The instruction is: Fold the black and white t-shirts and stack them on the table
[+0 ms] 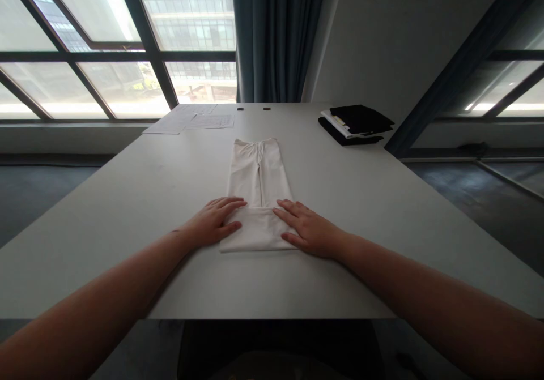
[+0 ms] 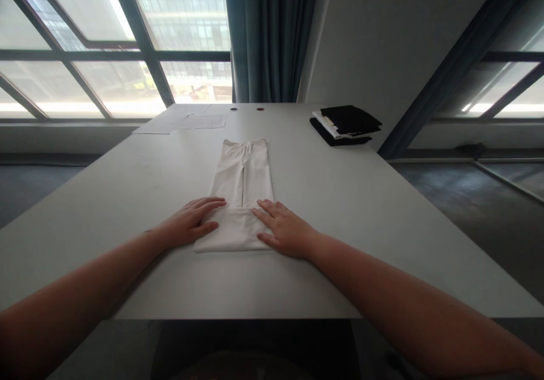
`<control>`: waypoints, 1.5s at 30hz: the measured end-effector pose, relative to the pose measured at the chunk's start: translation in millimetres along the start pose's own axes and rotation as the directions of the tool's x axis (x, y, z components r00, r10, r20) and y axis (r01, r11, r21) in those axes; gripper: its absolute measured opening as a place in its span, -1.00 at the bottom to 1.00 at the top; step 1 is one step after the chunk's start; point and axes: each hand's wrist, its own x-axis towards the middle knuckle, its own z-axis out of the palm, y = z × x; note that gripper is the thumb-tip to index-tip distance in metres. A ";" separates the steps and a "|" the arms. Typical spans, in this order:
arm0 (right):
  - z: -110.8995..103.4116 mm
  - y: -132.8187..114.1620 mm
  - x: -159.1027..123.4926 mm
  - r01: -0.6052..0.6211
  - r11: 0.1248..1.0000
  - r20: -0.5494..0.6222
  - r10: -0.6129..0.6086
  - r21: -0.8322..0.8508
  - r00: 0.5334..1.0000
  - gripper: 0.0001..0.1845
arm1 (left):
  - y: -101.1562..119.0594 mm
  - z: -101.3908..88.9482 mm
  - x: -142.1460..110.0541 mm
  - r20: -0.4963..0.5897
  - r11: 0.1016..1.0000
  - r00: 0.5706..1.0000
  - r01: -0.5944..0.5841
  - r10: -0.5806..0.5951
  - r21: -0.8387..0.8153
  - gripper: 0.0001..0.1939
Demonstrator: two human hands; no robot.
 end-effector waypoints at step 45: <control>-1.1 175.4 156.7 -0.364 0.925 -0.061 0.359 -0.112 0.931 -0.38 | -147.7 -0.5 175.8 -0.024 0.915 0.958 0.280 -0.286 0.291 -0.36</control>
